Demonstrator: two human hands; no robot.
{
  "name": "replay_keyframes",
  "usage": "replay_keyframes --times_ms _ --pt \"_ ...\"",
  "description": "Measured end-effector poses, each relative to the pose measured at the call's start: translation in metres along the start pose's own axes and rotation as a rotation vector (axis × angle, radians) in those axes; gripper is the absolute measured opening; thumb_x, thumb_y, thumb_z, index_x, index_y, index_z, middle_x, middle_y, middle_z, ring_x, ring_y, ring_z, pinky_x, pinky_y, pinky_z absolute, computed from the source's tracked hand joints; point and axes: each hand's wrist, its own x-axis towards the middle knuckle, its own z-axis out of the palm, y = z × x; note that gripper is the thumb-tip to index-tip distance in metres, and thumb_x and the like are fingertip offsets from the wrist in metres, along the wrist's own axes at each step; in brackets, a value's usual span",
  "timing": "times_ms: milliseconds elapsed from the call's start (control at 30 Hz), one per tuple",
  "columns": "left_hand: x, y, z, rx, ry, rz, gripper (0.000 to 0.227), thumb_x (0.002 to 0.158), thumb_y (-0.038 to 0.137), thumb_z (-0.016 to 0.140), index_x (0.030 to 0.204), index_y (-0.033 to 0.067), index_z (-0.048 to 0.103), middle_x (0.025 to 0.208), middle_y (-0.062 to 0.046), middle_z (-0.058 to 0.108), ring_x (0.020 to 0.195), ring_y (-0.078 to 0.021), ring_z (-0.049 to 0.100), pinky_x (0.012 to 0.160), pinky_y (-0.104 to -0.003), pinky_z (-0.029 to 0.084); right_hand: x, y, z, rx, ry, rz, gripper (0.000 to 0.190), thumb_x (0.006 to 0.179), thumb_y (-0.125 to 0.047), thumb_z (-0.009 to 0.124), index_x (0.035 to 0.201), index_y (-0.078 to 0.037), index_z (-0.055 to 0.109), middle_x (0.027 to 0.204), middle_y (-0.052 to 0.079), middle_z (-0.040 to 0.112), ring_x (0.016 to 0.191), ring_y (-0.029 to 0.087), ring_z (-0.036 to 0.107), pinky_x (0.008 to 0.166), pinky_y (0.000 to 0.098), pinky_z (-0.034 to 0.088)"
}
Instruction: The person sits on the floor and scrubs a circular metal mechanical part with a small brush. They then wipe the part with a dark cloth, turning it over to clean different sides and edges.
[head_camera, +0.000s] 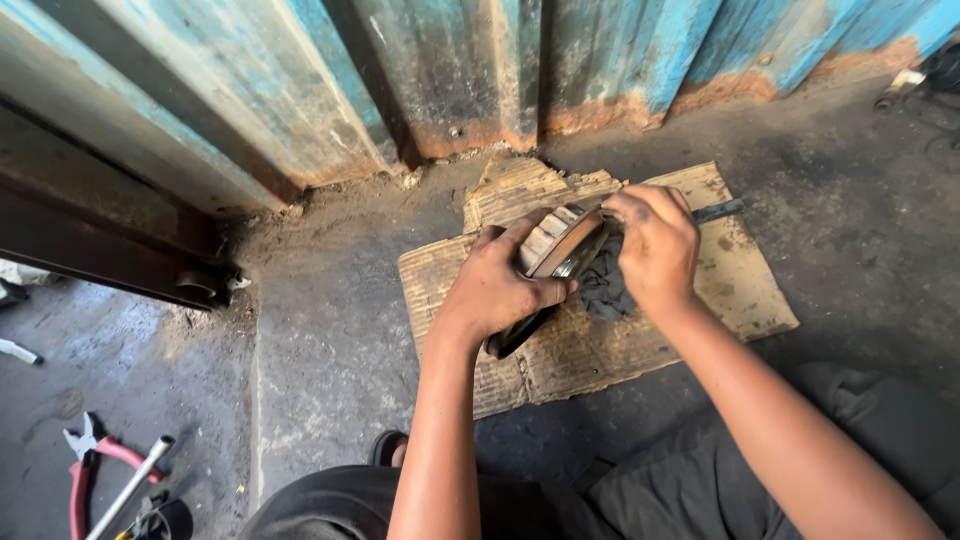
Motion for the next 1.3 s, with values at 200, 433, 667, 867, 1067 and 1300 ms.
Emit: replay_keyframes --times_ms 200,433,667,867,1067,1300 --pt "0.001 -0.004 0.001 -0.025 0.008 -0.034 0.093 0.058 0.039 0.083 0.146 0.0253 0.057 0.132 -0.022 0.061 0.119 -0.0379 0.066 0.102 -0.042 0.052 -0.002 -0.039 -0.013 0.059 -0.066 -0.252 0.021 0.084 0.011 0.063 0.099 0.000 0.073 0.106 0.013 0.071 0.097 0.032 0.065 0.084 0.0410 0.055" --pt "0.003 -0.002 0.000 -0.007 -0.007 -0.087 0.097 0.057 0.042 0.085 0.148 0.0240 0.055 0.131 -0.022 0.061 0.117 -0.0374 0.065 0.100 -0.042 0.052 0.018 -0.017 -0.015 0.119 -0.096 0.122 0.022 0.085 0.015 0.055 0.097 0.000 0.067 0.111 0.011 0.066 0.100 0.024 0.069 0.080 0.0343 0.056" --pt "0.011 -0.014 0.002 -0.027 0.023 -0.071 0.098 0.057 0.042 0.087 0.146 0.0180 0.055 0.128 -0.020 0.063 0.113 -0.0351 0.068 0.096 -0.041 0.055 0.014 -0.026 -0.012 0.021 -0.128 -0.146 0.025 0.087 0.014 0.064 0.099 -0.005 0.077 0.104 0.008 0.071 0.093 0.026 0.066 0.079 0.0368 0.056" --pt "0.010 -0.004 0.002 -0.051 0.006 -0.102 0.095 0.057 0.042 0.085 0.147 0.0238 0.057 0.124 -0.018 0.063 0.112 -0.0336 0.069 0.094 -0.041 0.056 0.015 0.000 -0.007 -0.036 -0.151 -0.058 0.025 0.090 0.013 0.064 0.100 -0.005 0.076 0.106 0.007 0.072 0.096 0.025 0.066 0.081 0.0361 0.057" --pt "0.017 -0.021 0.008 -0.064 0.044 -0.067 0.097 0.057 0.044 0.088 0.144 0.0169 0.054 0.127 -0.018 0.063 0.113 -0.0338 0.069 0.098 -0.041 0.056 0.004 -0.012 0.002 0.147 -0.122 -0.102 0.025 0.093 0.011 0.063 0.102 -0.007 0.077 0.106 0.009 0.072 0.098 0.022 0.066 0.082 0.0356 0.057" --pt "0.010 -0.007 0.005 0.001 0.005 -0.097 0.098 0.056 0.041 0.088 0.146 0.0229 0.056 0.130 -0.019 0.060 0.118 -0.0355 0.064 0.100 -0.042 0.052 0.014 0.015 -0.004 0.187 -0.195 0.211 0.031 0.092 0.015 0.053 0.104 -0.003 0.075 0.110 0.009 0.074 0.100 0.020 0.069 0.087 0.0353 0.059"
